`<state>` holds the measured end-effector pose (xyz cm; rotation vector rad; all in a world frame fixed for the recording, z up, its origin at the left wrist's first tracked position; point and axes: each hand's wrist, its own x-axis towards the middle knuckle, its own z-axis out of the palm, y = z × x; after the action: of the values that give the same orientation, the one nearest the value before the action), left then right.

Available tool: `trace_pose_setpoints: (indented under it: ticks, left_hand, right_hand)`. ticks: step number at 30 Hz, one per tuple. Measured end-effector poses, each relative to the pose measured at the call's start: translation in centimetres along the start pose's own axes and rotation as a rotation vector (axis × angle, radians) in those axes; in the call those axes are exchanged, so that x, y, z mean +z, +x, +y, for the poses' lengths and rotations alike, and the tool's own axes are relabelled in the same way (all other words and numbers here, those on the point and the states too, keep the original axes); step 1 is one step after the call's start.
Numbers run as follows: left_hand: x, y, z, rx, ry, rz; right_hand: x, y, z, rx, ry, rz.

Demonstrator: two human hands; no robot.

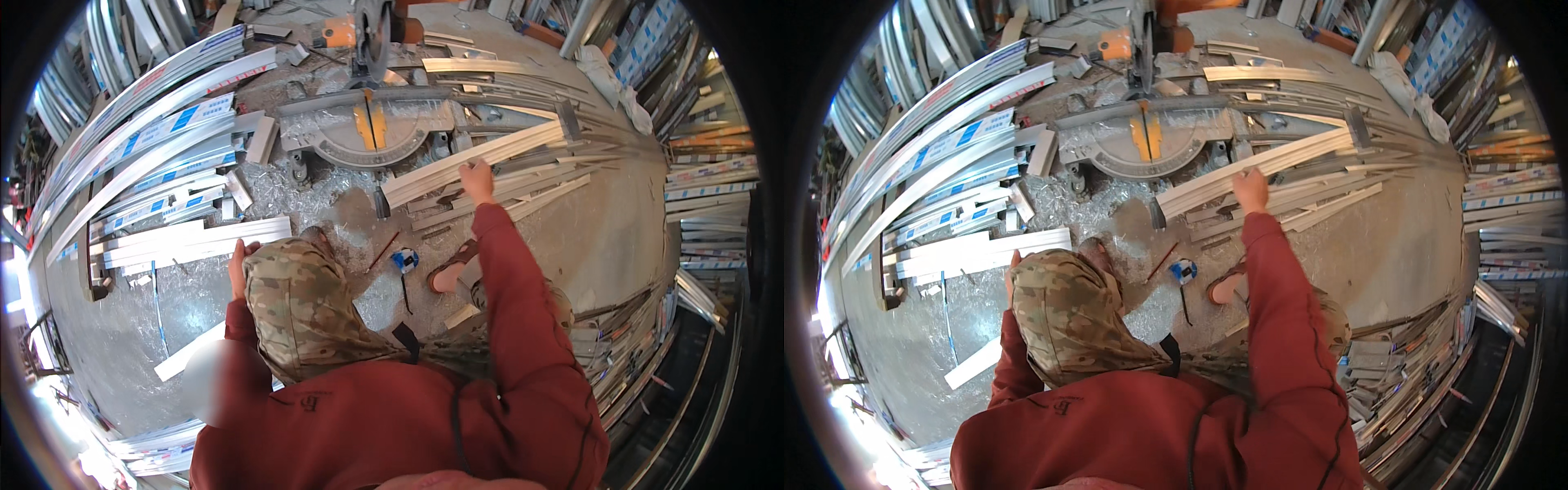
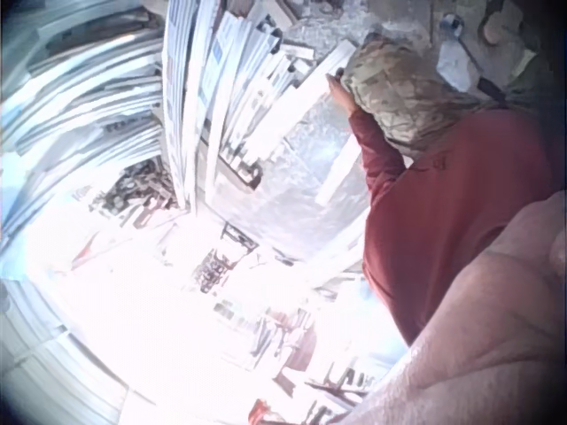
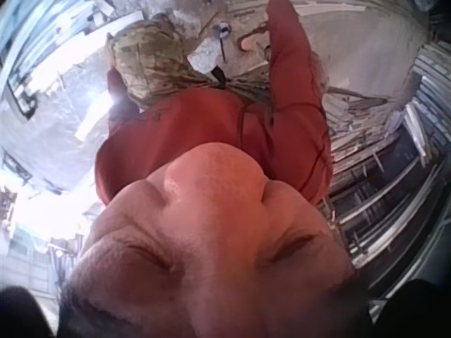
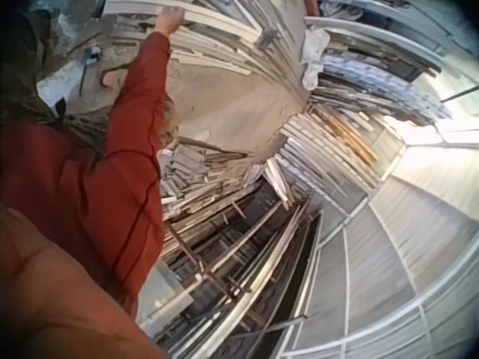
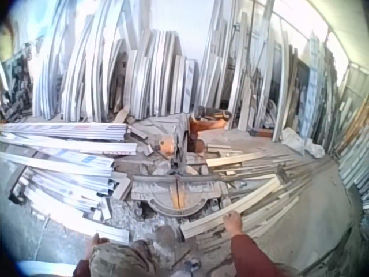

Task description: The person repeatedly positions aluminum extrusion profiles on a miter saw, lowers the blade to cut the profiles, and removes the cut pieces. The person handles multiple profiles one at a time, aligning them before each cut and discarding the offcuts.

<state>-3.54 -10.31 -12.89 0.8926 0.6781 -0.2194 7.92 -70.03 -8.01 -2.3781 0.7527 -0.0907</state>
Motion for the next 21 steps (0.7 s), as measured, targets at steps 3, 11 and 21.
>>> trace_pose_setpoints:
  ticks: [3,11,21]
  left_hand:
    - [-1.5,-1.7,-3.2,-0.112,0.111,0.052]
    - [5.4,-2.1,-3.3,0.023,0.46,0.043]
    - [24.1,-7.7,10.9,0.715,0.827,-0.529]
  right_hand:
    - [5.8,-3.4,2.5,0.537,0.598,-0.28]
    - [11.0,-5.9,-0.1,0.85,1.244,-0.17]
    - [3.3,-12.6,-11.6,0.182,0.997,0.39]
